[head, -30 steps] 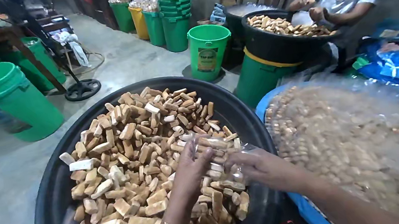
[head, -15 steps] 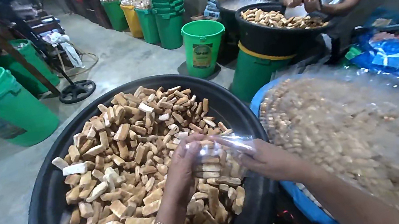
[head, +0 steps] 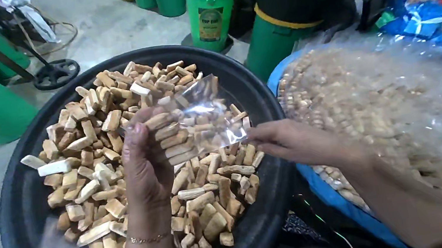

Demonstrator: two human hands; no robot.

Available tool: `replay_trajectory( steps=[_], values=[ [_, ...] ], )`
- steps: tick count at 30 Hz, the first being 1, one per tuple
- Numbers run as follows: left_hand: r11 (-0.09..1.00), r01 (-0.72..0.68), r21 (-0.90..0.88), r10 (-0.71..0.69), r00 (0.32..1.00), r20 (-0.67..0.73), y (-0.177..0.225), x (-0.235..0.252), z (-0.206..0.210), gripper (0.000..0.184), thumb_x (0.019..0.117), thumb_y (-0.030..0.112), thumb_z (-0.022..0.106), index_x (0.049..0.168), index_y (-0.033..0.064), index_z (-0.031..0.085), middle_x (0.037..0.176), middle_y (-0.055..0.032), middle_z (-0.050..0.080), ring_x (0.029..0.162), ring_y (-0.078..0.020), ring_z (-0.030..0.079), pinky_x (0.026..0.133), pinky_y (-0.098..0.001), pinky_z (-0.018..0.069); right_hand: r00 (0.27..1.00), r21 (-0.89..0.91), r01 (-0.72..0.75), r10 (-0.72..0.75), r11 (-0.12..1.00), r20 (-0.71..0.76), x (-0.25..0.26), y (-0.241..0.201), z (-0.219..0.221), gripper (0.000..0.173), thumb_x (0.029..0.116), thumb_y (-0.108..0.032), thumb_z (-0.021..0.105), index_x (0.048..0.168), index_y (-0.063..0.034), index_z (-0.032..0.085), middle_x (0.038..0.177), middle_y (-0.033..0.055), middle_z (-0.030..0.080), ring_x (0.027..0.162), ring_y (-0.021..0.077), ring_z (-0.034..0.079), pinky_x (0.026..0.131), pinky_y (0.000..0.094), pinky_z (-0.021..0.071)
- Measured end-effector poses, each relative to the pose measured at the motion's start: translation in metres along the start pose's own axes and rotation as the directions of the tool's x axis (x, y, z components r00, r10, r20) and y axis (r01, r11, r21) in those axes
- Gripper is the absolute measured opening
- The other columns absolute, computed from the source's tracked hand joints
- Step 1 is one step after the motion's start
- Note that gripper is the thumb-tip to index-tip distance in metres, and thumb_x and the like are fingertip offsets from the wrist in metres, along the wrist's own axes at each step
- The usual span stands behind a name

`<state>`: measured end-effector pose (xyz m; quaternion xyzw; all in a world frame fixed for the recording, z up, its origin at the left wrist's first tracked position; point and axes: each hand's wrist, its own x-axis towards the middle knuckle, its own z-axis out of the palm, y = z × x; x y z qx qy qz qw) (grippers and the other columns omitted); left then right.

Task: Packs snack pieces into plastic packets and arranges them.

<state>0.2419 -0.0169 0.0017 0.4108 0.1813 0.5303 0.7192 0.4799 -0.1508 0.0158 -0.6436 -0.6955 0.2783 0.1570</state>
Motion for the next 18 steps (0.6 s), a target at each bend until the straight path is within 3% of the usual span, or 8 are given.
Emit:
replay_trajectory(
  steps=[2, 7, 14, 18],
  values=[
    [1.000, 0.002, -0.008, -0.002, 1.000, 0.011, 0.000, -0.002, 0.001, 0.031, 0.1086, 0.021, 0.036, 0.117, 0.0160, 0.066, 0.104, -0.0014, 0.075, 0.092, -0.0113, 0.073, 0.080, -0.0295, 0.0625, 0.996, -0.079, -0.005, 0.012, 0.997, 0.087, 0.003, 0.004, 0.009, 0.033, 0.1078, -0.013, 0.046, 0.131, -0.0017, 0.065, 0.120, 0.0215, 0.068, 0.110, 0.0358, 0.066, 0.098, 0.0534, 0.0505],
    [0.999, 0.036, 0.009, -0.037, 0.997, 0.061, -0.003, -0.005, 0.006, 0.029, 0.1073, 0.024, 0.042, 0.120, 0.0160, 0.066, 0.105, -0.0020, 0.074, 0.089, -0.0107, 0.073, 0.077, -0.0280, 0.0626, 0.991, -0.079, 0.097, -0.089, 0.992, 0.102, 0.014, -0.006, 0.034, 0.031, 0.1055, -0.010, 0.050, 0.129, -0.0039, 0.069, 0.133, 0.0247, 0.063, 0.127, 0.0420, 0.058, 0.107, 0.0551, 0.0458],
    [1.000, 0.010, 0.010, -0.010, 1.000, 0.025, 0.004, -0.002, 0.002, 0.032, 0.1089, 0.023, 0.036, 0.124, 0.0146, 0.063, 0.107, -0.0007, 0.073, 0.093, -0.0105, 0.072, 0.080, -0.0281, 0.0620, 0.973, -0.259, 0.120, -0.062, 0.959, 0.222, 0.040, -0.023, 0.043, 0.026, 0.1052, -0.011, 0.052, 0.122, 0.0001, 0.068, 0.131, 0.0271, 0.061, 0.126, 0.0456, 0.056, 0.104, 0.0580, 0.0459],
    [1.000, 0.010, -0.015, -0.011, 0.998, -0.054, 0.010, 0.000, 0.004, 0.035, 0.1103, 0.025, 0.031, 0.122, 0.0168, 0.063, 0.096, 0.0027, 0.073, 0.083, -0.0071, 0.072, 0.074, -0.0258, 0.0622, 0.977, -0.248, 0.154, -0.109, 0.956, 0.184, 0.030, -0.008, 0.045, 0.025, 0.1033, -0.008, 0.052, 0.118, -0.0058, 0.073, 0.135, 0.0250, 0.059, 0.131, 0.0455, 0.052, 0.106, 0.0594, 0.0442]
  ],
)
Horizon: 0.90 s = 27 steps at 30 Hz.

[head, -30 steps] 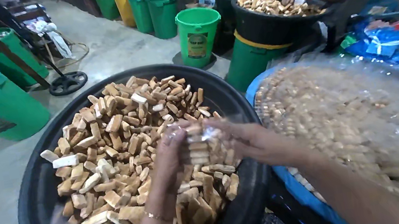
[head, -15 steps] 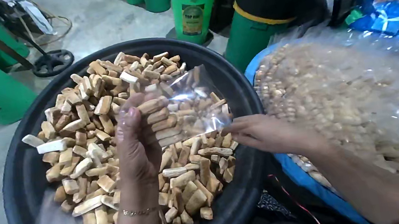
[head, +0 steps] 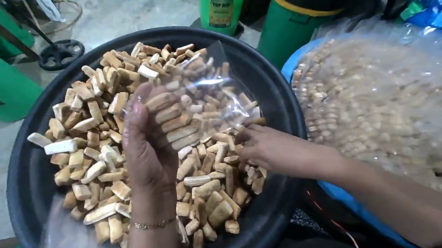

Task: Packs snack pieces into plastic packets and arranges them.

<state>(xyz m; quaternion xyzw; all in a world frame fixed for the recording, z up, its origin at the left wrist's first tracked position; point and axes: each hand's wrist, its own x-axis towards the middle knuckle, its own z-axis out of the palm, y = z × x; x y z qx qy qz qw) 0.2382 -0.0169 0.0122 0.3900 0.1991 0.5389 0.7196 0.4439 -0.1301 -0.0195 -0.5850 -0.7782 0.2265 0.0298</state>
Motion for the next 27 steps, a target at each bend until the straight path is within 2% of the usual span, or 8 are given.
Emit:
replay_trajectory(
  steps=[5, 14, 16, 18, 20, 21, 23, 27],
  values=[
    [0.999, 0.047, 0.000, -0.047, 0.997, -0.066, -0.005, 0.001, -0.003, 0.033, 0.1101, 0.026, 0.034, 0.126, 0.0146, 0.061, 0.104, -0.0009, 0.072, 0.087, -0.0113, 0.072, 0.077, -0.0292, 0.0627, 0.963, 0.044, 0.029, -0.016, 0.999, -0.268, -0.026, 0.008, 0.003, 0.022, 0.1004, -0.010, 0.057, 0.114, -0.0083, 0.074, 0.124, 0.0170, 0.067, 0.120, 0.0354, 0.063, 0.100, 0.0504, 0.0525],
    [0.996, 0.084, 0.032, -0.081, 0.991, -0.105, -0.003, 0.004, -0.005, 0.035, 0.1106, 0.032, 0.037, 0.131, 0.0172, 0.062, 0.109, 0.0004, 0.072, 0.090, -0.0106, 0.073, 0.076, -0.0300, 0.0632, 0.955, 0.068, 0.130, -0.106, 0.989, -0.275, -0.015, -0.002, 0.012, 0.023, 0.0995, -0.010, 0.059, 0.117, -0.0100, 0.073, 0.130, 0.0188, 0.063, 0.120, 0.0378, 0.061, 0.099, 0.0523, 0.0527],
    [0.994, 0.112, 0.011, -0.111, 0.988, -0.106, -0.006, 0.005, -0.005, 0.035, 0.1107, 0.031, 0.037, 0.132, 0.0170, 0.061, 0.107, -0.0007, 0.073, 0.089, -0.0119, 0.073, 0.075, -0.0308, 0.0635, 0.876, 0.109, 0.115, -0.049, 0.987, -0.479, -0.015, -0.001, 0.011, 0.021, 0.1000, -0.014, 0.058, 0.113, -0.0090, 0.074, 0.126, 0.0173, 0.065, 0.115, 0.0291, 0.066, 0.096, 0.0442, 0.0566],
    [0.988, 0.152, -0.003, -0.151, 0.982, -0.117, -0.011, 0.007, -0.003, 0.037, 0.1112, 0.030, 0.035, 0.131, 0.0145, 0.062, 0.101, -0.0032, 0.073, 0.083, -0.0131, 0.073, 0.072, -0.0308, 0.0637, 0.680, 0.221, 0.151, 0.061, 0.963, -0.731, -0.015, 0.008, -0.001, 0.022, 0.1022, -0.020, 0.055, 0.107, -0.0083, 0.073, 0.128, 0.0108, 0.064, 0.111, 0.0141, 0.066, 0.092, 0.0303, 0.0580],
    [0.978, 0.209, 0.006, -0.206, 0.969, -0.132, -0.018, 0.007, -0.001, 0.040, 0.1119, 0.028, 0.031, 0.131, 0.0119, 0.062, 0.098, -0.0061, 0.073, 0.081, -0.0148, 0.073, 0.071, -0.0310, 0.0627, 0.537, 0.319, 0.292, 0.122, 0.902, -0.835, -0.015, 0.015, -0.021, 0.020, 0.1035, -0.021, 0.055, 0.108, -0.0130, 0.073, 0.132, 0.0018, 0.061, 0.109, 0.0066, 0.065, 0.090, 0.0242, 0.0584],
    [0.971, 0.240, 0.012, -0.236, 0.961, -0.147, -0.021, 0.006, 0.002, 0.040, 0.1121, 0.027, 0.030, 0.131, 0.0105, 0.062, 0.097, -0.0077, 0.073, 0.080, -0.0163, 0.073, 0.071, -0.0320, 0.0626, 0.536, 0.350, 0.349, 0.121, 0.869, -0.836, -0.015, 0.017, -0.029, 0.020, 0.1039, -0.022, 0.054, 0.108, -0.0166, 0.074, 0.134, -0.0015, 0.060, 0.111, 0.0062, 0.065, 0.091, 0.0240, 0.0584],
    [0.961, 0.278, -0.003, -0.275, 0.950, -0.150, -0.026, 0.005, 0.006, 0.041, 0.1125, 0.027, 0.028, 0.130, 0.0084, 0.060, 0.099, -0.0100, 0.073, 0.083, -0.0185, 0.074, 0.073, -0.0342, 0.0630, 0.623, 0.388, 0.402, 0.063, 0.830, -0.780, -0.013, 0.016, -0.040, 0.024, 0.1045, -0.025, 0.053, 0.109, -0.0192, 0.076, 0.136, -0.0014, 0.061, 0.121, 0.0096, 0.062, 0.097, 0.0263, 0.0562],
    [0.943, 0.330, -0.052, -0.333, 0.935, -0.117, -0.033, -0.002, 0.013, 0.060, 0.1121, 0.040, 0.011, 0.129, 0.0067, 0.058, 0.099, -0.0117, 0.072, 0.087, -0.0214, 0.073, 0.075, -0.0376, 0.0627, 0.781, 0.409, 0.347, -0.018, 0.844, -0.625, -0.006, 0.006, -0.044, 0.028, 0.1043, -0.019, 0.053, 0.119, -0.0078, 0.074, 0.131, 0.0084, 0.064, 0.115, 0.0093, 0.065, 0.092, 0.0228, 0.0580]
  ],
)
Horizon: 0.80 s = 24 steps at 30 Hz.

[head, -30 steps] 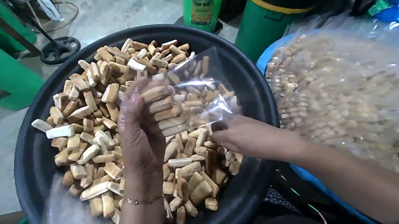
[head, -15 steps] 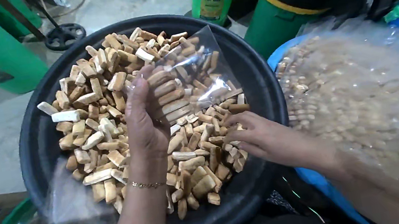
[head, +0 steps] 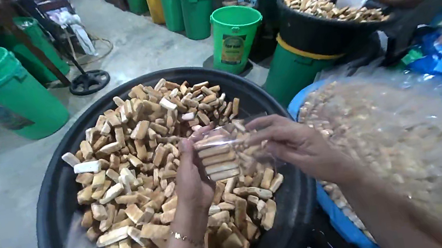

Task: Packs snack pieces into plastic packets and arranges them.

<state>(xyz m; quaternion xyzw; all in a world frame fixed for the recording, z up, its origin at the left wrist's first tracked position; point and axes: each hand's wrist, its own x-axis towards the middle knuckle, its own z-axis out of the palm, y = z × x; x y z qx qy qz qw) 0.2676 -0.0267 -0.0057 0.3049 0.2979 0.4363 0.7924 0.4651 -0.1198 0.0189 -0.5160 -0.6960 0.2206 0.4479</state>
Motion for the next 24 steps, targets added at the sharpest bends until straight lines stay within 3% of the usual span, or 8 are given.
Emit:
replay_trajectory(
  steps=[2, 8, 11, 14, 16, 19, 24],
  values=[
    [1.000, 0.014, -0.003, -0.014, 1.000, 0.016, -0.003, -0.001, 0.001, 0.062, 0.1117, 0.042, 0.008, 0.131, 0.0063, 0.056, 0.101, -0.0117, 0.073, 0.088, -0.0216, 0.074, 0.076, -0.0382, 0.0625, 0.998, -0.019, -0.052, 0.053, 0.998, 0.044, 0.002, -0.001, 0.004, 0.026, 0.1035, -0.018, 0.056, 0.118, -0.0041, 0.073, 0.127, 0.0101, 0.066, 0.106, 0.0083, 0.068, 0.087, 0.0218, 0.0590],
    [1.000, -0.006, 0.004, 0.005, 0.994, 0.110, -0.011, -0.002, 0.005, 0.061, 0.1121, 0.037, 0.007, 0.132, 0.0046, 0.055, 0.107, -0.0103, 0.074, 0.092, -0.0201, 0.074, 0.080, -0.0367, 0.0624, 0.990, -0.181, -0.141, 0.143, 0.973, -0.002, 0.005, -0.013, 0.015, 0.027, 0.0996, -0.023, 0.063, 0.115, -0.0055, 0.075, 0.122, 0.0128, 0.068, 0.097, 0.0083, 0.068, 0.080, 0.0193, 0.0564],
    [1.000, -0.012, 0.010, 0.011, 0.992, 0.123, -0.014, -0.003, 0.005, 0.063, 0.1118, 0.037, 0.005, 0.133, 0.0051, 0.055, 0.108, -0.0083, 0.074, 0.093, -0.0183, 0.074, 0.081, -0.0360, 0.0621, 0.988, -0.184, -0.153, 0.148, 0.971, -0.040, 0.006, -0.008, 0.020, 0.029, 0.0996, -0.028, 0.062, 0.112, -0.0058, 0.076, 0.115, 0.0105, 0.070, 0.100, 0.0105, 0.067, 0.086, 0.0238, 0.0549],
    [1.000, -0.026, -0.008, 0.027, 0.992, 0.121, -0.017, -0.003, 0.004, 0.064, 0.1116, 0.040, 0.006, 0.131, 0.0055, 0.056, 0.108, -0.0093, 0.073, 0.094, -0.0196, 0.074, 0.081, -0.0370, 0.0623, 0.981, -0.182, -0.189, 0.178, 0.965, -0.075, 0.008, -0.007, 0.025, 0.031, 0.0992, -0.031, 0.062, 0.110, -0.0059, 0.076, 0.112, 0.0091, 0.069, 0.097, 0.0100, 0.065, 0.083, 0.0236, 0.0543],
    [0.997, -0.072, 0.020, 0.070, 0.991, 0.113, -0.020, -0.002, 0.004, 0.058, 0.1119, 0.040, 0.013, 0.130, 0.0044, 0.055, 0.104, -0.0112, 0.072, 0.091, -0.0208, 0.073, 0.078, -0.0372, 0.0628, 0.975, -0.163, -0.216, 0.203, 0.963, -0.093, 0.012, -0.008, 0.028, 0.030, 0.0986, -0.029, 0.063, 0.110, -0.0042, 0.076, 0.111, 0.0101, 0.070, 0.095, 0.0109, 0.065, 0.083, 0.0253, 0.0541],
    [0.981, -0.162, 0.104, 0.157, 0.986, 0.057, -0.021, -0.004, 0.005, 0.032, 0.1111, 0.022, 0.032, 0.125, 0.0024, 0.054, 0.092, -0.0079, 0.071, 0.078, -0.0155, 0.073, 0.072, -0.0312, 0.0630, 0.959, -0.127, -0.277, 0.267, 0.952, -0.095, 0.022, -0.014, 0.034, 0.025, 0.0972, -0.023, 0.068, 0.109, -0.0034, 0.076, 0.107, 0.0102, 0.069, 0.090, 0.0125, 0.065, 0.081, 0.0287, 0.0537],
    [0.972, -0.219, 0.086, 0.217, 0.976, 0.030, -0.013, 0.000, -0.001, 0.032, 0.1111, 0.021, 0.033, 0.126, 0.0082, 0.058, 0.093, -0.0071, 0.074, 0.077, -0.0164, 0.074, 0.070, -0.0318, 0.0644, 0.964, -0.067, -0.235, 0.224, 0.970, -0.140, 0.036, -0.013, 0.044, 0.016, 0.0915, -0.014, 0.074, 0.103, -0.0033, 0.075, 0.112, 0.0107, 0.068, 0.091, 0.0143, 0.066, 0.076, 0.0309, 0.0570]
  ],
)
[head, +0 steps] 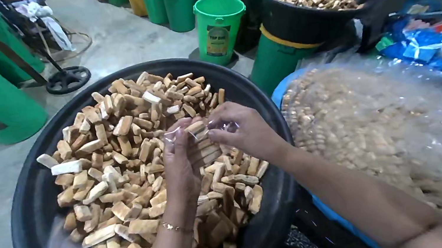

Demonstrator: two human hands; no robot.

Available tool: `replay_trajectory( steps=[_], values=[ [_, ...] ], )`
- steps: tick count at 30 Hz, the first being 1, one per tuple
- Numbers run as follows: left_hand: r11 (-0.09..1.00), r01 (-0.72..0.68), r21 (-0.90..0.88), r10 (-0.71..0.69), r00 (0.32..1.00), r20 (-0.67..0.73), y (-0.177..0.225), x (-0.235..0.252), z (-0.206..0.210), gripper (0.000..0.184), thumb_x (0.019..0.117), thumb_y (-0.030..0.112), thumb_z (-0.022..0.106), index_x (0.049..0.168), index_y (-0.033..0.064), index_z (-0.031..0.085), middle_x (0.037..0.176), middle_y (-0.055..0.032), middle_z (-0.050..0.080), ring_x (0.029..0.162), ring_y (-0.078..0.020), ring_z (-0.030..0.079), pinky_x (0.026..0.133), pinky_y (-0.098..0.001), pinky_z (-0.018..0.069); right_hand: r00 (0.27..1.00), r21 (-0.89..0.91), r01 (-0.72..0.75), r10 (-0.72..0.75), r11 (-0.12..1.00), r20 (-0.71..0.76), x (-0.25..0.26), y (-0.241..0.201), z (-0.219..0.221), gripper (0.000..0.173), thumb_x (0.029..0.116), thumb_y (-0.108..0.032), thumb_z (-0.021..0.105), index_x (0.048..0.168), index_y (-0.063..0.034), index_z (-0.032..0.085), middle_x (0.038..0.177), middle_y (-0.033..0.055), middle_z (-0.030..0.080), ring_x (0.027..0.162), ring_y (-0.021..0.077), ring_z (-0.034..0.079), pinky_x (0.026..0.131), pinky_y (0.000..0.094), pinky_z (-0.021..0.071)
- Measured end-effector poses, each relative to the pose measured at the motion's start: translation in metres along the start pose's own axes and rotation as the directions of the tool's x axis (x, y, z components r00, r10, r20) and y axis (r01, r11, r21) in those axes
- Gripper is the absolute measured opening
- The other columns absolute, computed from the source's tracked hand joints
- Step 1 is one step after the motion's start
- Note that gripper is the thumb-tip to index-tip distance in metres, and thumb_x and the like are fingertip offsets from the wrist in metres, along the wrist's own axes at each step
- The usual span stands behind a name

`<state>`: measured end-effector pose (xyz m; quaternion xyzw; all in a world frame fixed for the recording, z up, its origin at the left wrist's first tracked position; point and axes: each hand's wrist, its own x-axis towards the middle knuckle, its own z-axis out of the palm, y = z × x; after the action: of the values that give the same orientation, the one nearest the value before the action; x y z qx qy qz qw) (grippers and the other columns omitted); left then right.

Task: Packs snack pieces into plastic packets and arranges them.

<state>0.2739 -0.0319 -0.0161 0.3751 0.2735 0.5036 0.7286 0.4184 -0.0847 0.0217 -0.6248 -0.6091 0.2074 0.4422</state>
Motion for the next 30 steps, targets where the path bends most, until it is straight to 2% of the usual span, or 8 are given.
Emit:
replay_trajectory(
  steps=[8, 11, 15, 19, 22, 26, 28, 30],
  values=[
    [0.995, -0.023, -0.093, 0.019, 0.999, -0.041, 0.020, 0.012, -0.019, 0.046, 0.1113, 0.033, 0.019, 0.119, 0.0147, 0.061, 0.095, 0.0003, 0.073, 0.079, -0.0107, 0.072, 0.068, -0.0285, 0.0620, 0.896, 0.053, 0.245, -0.206, 0.968, -0.394, -0.023, 0.013, -0.048, 0.018, 0.0983, -0.016, 0.060, 0.109, -0.0019, 0.064, 0.115, 0.0027, 0.066, 0.093, 0.0046, 0.066, 0.078, 0.0237, 0.0588],
    [0.980, -0.045, -0.192, 0.037, 0.998, -0.046, 0.028, 0.018, -0.024, 0.059, 0.1106, 0.042, 0.009, 0.120, 0.0165, 0.062, 0.095, 0.0003, 0.072, 0.076, -0.0087, 0.068, 0.064, -0.0249, 0.0586, 0.994, -0.002, -0.062, 0.061, 0.998, -0.093, -0.039, 0.032, -0.052, 0.018, 0.0950, -0.014, 0.065, 0.107, -0.0003, 0.067, 0.100, 0.0068, 0.069, 0.084, 0.0103, 0.066, 0.076, 0.0298, 0.0578],
    [0.980, 0.021, -0.199, -0.032, 0.998, -0.051, 0.028, 0.015, -0.020, 0.064, 0.1098, 0.049, 0.006, 0.131, 0.0188, 0.059, 0.101, -0.0002, 0.072, 0.083, -0.0106, 0.070, 0.070, -0.0280, 0.0602, 0.848, -0.232, -0.154, 0.249, 0.960, 0.468, -0.037, 0.048, -0.038, 0.030, 0.1060, -0.021, 0.055, 0.123, 0.0004, 0.067, 0.119, 0.0160, 0.068, 0.101, 0.0186, 0.068, 0.091, 0.0334, 0.0556],
    [0.989, 0.051, -0.136, -0.066, 0.992, -0.110, 0.023, 0.015, -0.018, 0.060, 0.1102, 0.049, 0.011, 0.128, 0.0171, 0.059, 0.097, -0.0010, 0.072, 0.082, -0.0114, 0.071, 0.070, -0.0295, 0.0607, 0.668, -0.649, -0.130, 0.550, 0.750, 0.501, -0.018, 0.072, -0.020, 0.037, 0.1088, -0.028, 0.049, 0.131, -0.0021, 0.064, 0.127, 0.0246, 0.065, 0.121, 0.0430, 0.062, 0.103, 0.0630, 0.0447],
    [0.999, 0.027, -0.023, -0.028, 0.998, -0.065, 0.017, 0.016, -0.018, 0.061, 0.1106, 0.046, 0.008, 0.137, 0.0162, 0.055, 0.106, -0.0011, 0.072, 0.089, -0.0124, 0.072, 0.077, -0.0316, 0.0620, 0.619, -0.738, -0.114, 0.629, 0.665, 0.470, -0.014, 0.079, 0.005, 0.040, 0.1073, -0.030, 0.051, 0.127, 0.0005, 0.066, 0.129, 0.0266, 0.063, 0.123, 0.0458, 0.059, 0.100, 0.0650, 0.0443],
    [0.996, 0.083, 0.026, -0.080, 0.992, -0.094, 0.015, 0.014, -0.016, 0.064, 0.1100, 0.048, 0.006, 0.142, 0.0175, 0.053, 0.115, -0.0030, 0.072, 0.091, -0.0154, 0.073, 0.076, -0.0333, 0.0622, 0.738, -0.624, -0.237, 0.556, 0.744, 0.382, -0.013, 0.062, -0.007, 0.041, 0.1020, -0.018, 0.059, 0.140, -0.0033, 0.056, 0.126, 0.0252, 0.065, 0.118, 0.0427, 0.062, 0.100, 0.0621, 0.0466],
    [0.994, 0.108, -0.009, -0.108, 0.986, -0.130, 0.015, 0.017, -0.016, 0.063, 0.1103, 0.047, 0.007, 0.142, 0.0158, 0.052, 0.112, -0.0057, 0.073, 0.089, -0.0184, 0.073, 0.073, -0.0358, 0.0625, 0.935, -0.380, -0.259, 0.329, 0.888, 0.132, -0.023, 0.057, -0.029, 0.042, 0.1016, -0.019, 0.061, 0.140, -0.0019, 0.056, 0.117, 0.0193, 0.069, 0.103, 0.0305, 0.069, 0.093, 0.0493, 0.0553],
    [0.989, 0.138, -0.059, -0.146, 0.976, -0.160, 0.015, 0.019, -0.012, 0.064, 0.1107, 0.046, 0.007, 0.141, 0.0130, 0.052, 0.108, -0.0087, 0.073, 0.088, -0.0203, 0.073, 0.073, -0.0374, 0.0624, 0.968, -0.142, -0.038, 0.001, 0.989, -0.251, -0.033, 0.055, -0.044, 0.035, 0.0957, -0.022, 0.067, 0.121, 0.0013, 0.061, 0.102, 0.0077, 0.070, 0.088, 0.0111, 0.069, 0.080, 0.0302, 0.0593]
  ],
)
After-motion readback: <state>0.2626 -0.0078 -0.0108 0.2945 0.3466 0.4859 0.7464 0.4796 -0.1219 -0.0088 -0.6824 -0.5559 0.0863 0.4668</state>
